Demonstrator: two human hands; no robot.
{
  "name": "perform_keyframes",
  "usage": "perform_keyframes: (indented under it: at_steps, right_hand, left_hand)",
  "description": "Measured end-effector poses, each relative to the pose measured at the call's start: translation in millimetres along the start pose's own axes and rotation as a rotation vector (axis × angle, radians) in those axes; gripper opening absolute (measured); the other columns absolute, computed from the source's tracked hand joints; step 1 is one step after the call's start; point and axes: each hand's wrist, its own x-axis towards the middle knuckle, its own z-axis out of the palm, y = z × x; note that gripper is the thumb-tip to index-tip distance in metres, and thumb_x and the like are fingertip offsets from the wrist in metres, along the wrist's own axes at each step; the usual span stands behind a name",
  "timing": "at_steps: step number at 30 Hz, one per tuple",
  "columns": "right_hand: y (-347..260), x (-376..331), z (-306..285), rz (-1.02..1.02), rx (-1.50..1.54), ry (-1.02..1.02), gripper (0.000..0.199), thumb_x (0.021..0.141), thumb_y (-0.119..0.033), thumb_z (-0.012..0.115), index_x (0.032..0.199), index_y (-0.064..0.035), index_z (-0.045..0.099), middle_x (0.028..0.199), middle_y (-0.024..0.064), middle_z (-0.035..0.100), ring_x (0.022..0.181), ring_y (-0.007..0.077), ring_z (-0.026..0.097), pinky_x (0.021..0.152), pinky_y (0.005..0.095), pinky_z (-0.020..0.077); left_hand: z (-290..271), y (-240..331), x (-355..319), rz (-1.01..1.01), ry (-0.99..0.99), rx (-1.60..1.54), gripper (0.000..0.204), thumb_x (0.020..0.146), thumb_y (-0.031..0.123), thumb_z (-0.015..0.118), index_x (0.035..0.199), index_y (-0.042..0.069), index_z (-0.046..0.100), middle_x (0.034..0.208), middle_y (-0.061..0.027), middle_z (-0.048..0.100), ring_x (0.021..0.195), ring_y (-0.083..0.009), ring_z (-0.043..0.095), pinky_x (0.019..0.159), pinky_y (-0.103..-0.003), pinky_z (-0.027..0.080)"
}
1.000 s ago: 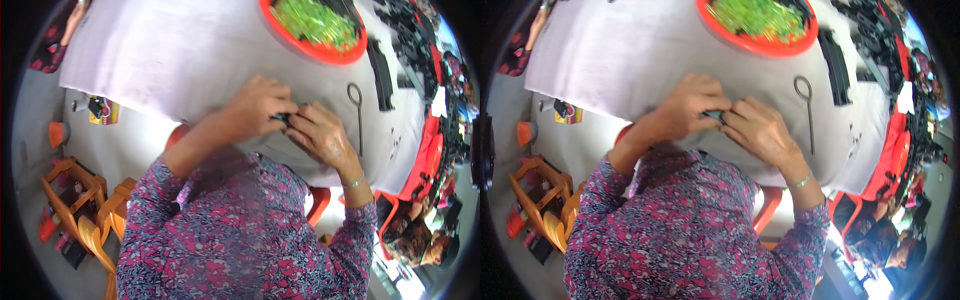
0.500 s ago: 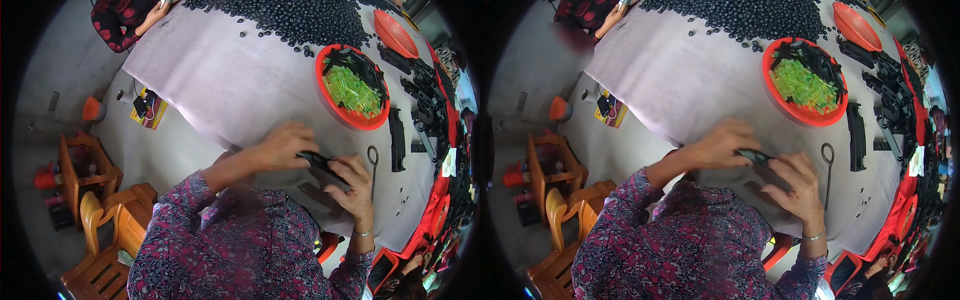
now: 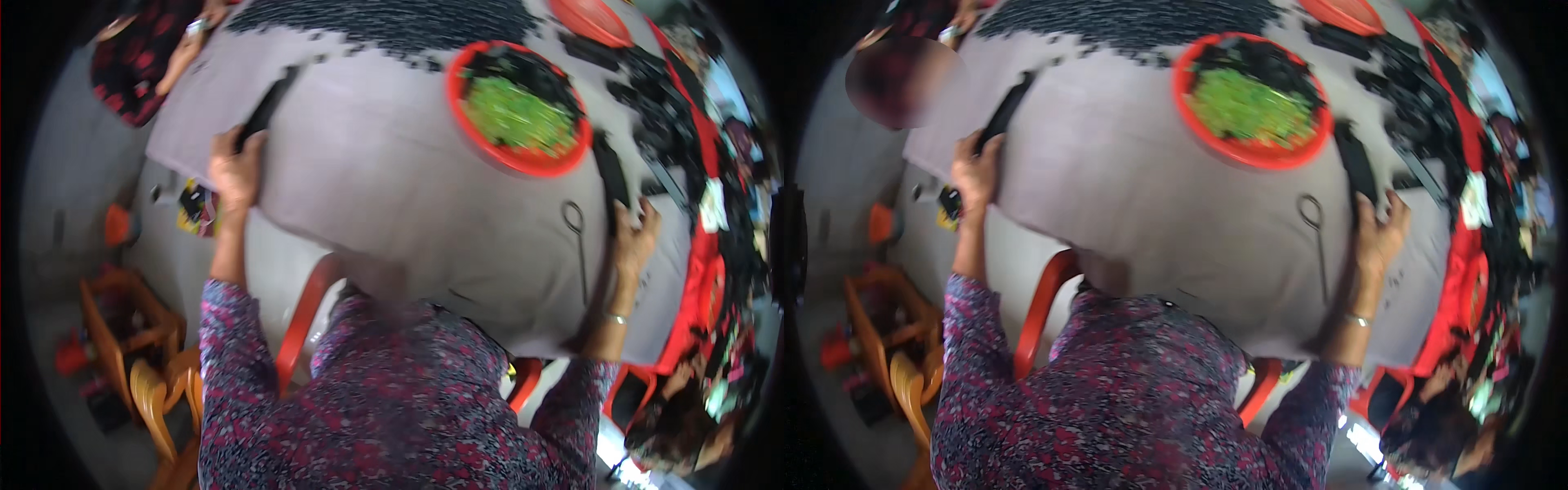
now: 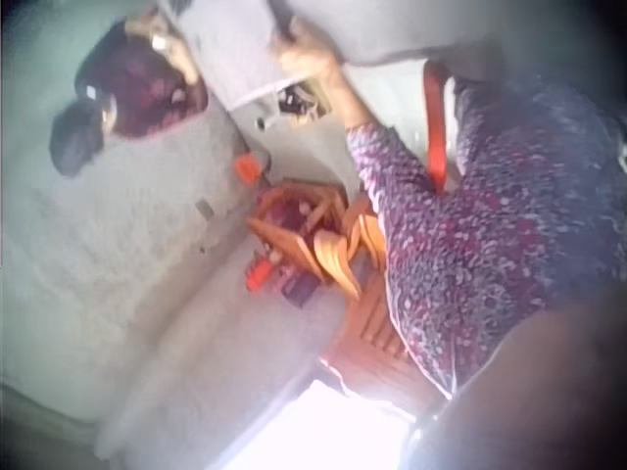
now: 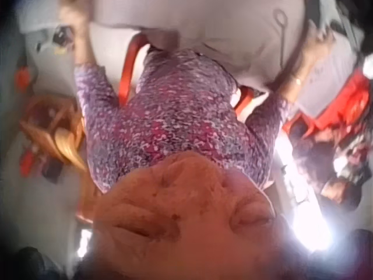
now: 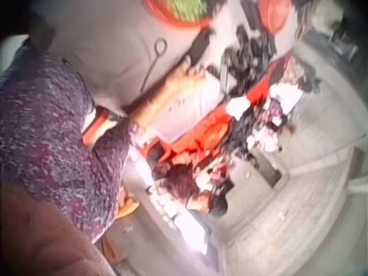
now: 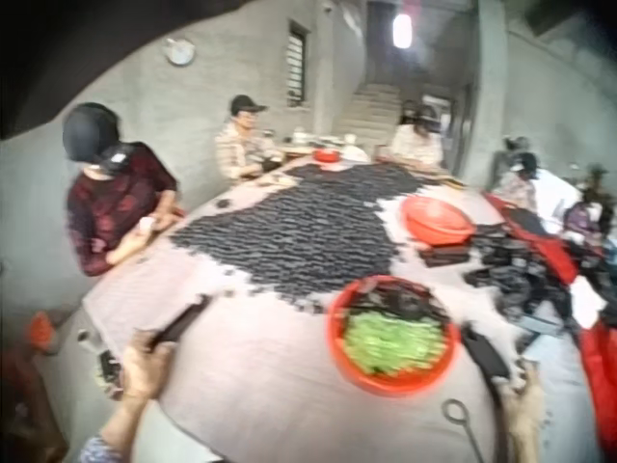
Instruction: Assembling small plastic components into a black housing unit using hands and a metal hook tool.
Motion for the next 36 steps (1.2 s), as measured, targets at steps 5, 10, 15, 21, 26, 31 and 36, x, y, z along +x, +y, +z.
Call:
perform_keyframes:
  at_steps: [5,10,15,21,26,31,36]
  right_hand:
    - [4.3,14.5,16.3,-0.07,-0.182,-0.137,0.067,0.079,-0.041,0.085,0.127,0.0019,0.065,0.115,0.0181,0.064,0.105,0.0362,0.059,0.092,0.0458,0.0496]
    - [7.4,18.3,25.0,0.037,-0.207,-0.145,0.07,0.074,-0.046,0.087,0.126,-0.0028,0.067,0.109,0.0148,0.064,0.106,0.0336,0.057,0.091,0.0454,0.0494]
    - [3.8,16.8,20.2,-0.018,-0.278,-0.135,0.066,0.073,-0.044,0.088,0.124,-0.0063,0.069,0.114,0.0129,0.063,0.11,0.0333,0.056,0.094,0.0467,0.0472]
    - [-5.9,10.2,23.8,-0.021,-0.185,-0.121,0.059,0.079,-0.046,0.083,0.117,-0.0029,0.072,0.117,0.0114,0.064,0.114,0.0323,0.056,0.096,0.0465,0.0454]
    - [41.6,38.4,30.4,0.012,-0.084,-0.122,0.047,0.092,-0.048,0.072,0.109,-0.0044,0.075,0.107,0.0162,0.07,0.1,0.0325,0.064,0.088,0.0413,0.0517]
    - [63.7,51.7,36.1,0.212,0.266,-0.261,0.024,0.089,-0.026,0.08,0.1,-0.005,0.075,0.08,0.0063,0.072,0.071,0.0144,0.066,0.07,0.0309,0.0534]
    - [19.8,49.1,7.4,-0.036,0.28,0.059,0.01,0.09,-0.011,0.077,0.091,-0.0035,0.071,0.085,0.0033,0.069,0.07,0.0116,0.061,0.067,0.0294,0.0504]
  left_hand:
    - [10.1,-35.6,6.4,-0.038,-0.098,0.029,0.046,0.088,0.034,0.081,0.12,0.002,0.072,0.104,-0.0161,0.069,0.095,-0.0304,0.069,0.087,-0.04,0.054]
    - [8.3,-48.0,9.6,-0.044,-0.051,0.093,0.056,0.085,0.037,0.084,0.13,0.007,0.069,0.115,-0.0179,0.063,0.106,-0.0324,0.065,0.094,-0.042,0.051]
    - [2.5,-5.2,-16.4,0.119,0.113,0.049,0.059,0.087,0.032,0.084,0.136,0.007,0.063,0.118,-0.0167,0.054,0.114,-0.0328,0.057,0.099,-0.044,0.048]
    - [8.9,94.6,-68.3,0.237,-0.027,-0.341,0.041,0.092,0.019,0.079,0.129,0.005,0.068,0.12,-0.015,0.054,0.114,-0.0296,0.055,0.1,-0.041,0.046]
    - [15.4,147.6,-96.6,0.249,-0.177,-0.591,0.032,0.091,0.001,0.074,0.123,0.002,0.069,0.118,-0.0116,0.055,0.11,-0.0243,0.055,0.096,-0.037,0.049]
    - [17.6,162.3,-109.9,0.22,-0.217,-0.68,0.031,0.09,-0.003,0.074,0.12,0.0,0.07,0.117,-0.0114,0.056,0.108,-0.0233,0.057,0.09,-0.034,0.053]
    - [7.8,162.3,-113.1,0.197,-0.261,-0.716,0.031,0.088,-0.005,0.074,0.118,0.0,0.07,0.114,-0.0113,0.058,0.106,-0.0233,0.058,0.09,-0.034,0.052]
